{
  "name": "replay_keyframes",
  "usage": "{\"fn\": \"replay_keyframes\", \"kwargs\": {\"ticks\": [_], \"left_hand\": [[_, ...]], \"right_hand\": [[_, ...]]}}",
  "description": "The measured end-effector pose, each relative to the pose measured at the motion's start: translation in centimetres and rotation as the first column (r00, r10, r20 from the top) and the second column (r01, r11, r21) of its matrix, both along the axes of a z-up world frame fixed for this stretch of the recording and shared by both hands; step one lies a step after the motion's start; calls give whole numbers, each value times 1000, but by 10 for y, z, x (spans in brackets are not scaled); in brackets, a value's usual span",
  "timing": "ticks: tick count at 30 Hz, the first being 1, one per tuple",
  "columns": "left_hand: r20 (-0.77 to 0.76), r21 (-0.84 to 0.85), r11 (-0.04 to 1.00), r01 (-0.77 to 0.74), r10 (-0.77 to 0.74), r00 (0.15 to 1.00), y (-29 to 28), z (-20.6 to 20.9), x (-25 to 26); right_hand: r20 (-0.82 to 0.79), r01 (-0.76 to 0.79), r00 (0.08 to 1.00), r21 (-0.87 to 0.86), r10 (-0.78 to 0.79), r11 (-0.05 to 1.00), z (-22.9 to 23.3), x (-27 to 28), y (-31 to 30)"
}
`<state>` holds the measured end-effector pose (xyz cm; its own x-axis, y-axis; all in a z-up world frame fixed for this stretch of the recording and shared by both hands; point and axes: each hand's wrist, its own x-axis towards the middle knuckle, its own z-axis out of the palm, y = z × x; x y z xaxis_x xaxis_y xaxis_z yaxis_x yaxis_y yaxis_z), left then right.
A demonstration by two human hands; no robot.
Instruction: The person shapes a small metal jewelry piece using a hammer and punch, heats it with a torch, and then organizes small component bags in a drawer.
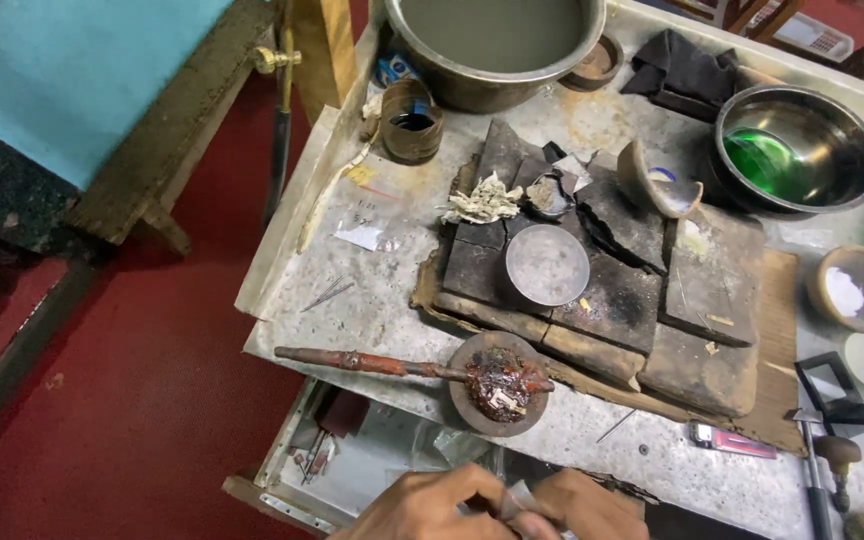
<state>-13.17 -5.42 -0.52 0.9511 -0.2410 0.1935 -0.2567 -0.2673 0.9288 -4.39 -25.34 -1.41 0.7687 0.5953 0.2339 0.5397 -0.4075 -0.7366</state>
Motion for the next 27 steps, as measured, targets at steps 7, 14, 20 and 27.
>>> {"fn": "replay_keyframes", "kwargs": {"ticks": [7, 14, 20, 27], "left_hand": [[95, -204, 954, -220, 243, 965, -18, -31, 4], [21, -300, 925, -235, 252, 967, -24, -37, 3], [168, -297, 852, -430, 490, 855, -40, -36, 7], [-123, -172, 809, -562, 549, 827, -34, -8, 5]], "right_hand": [[-148, 359, 928, 99, -343, 928, -32, 7, -39], [39, -174, 985, 303, 171, 937, 9, 29, -16], [-190, -128, 973, 16, 129, 992, -2, 6, -27], [-335, -422, 874, -161, 353, 892, -148, 51, -42]]}}
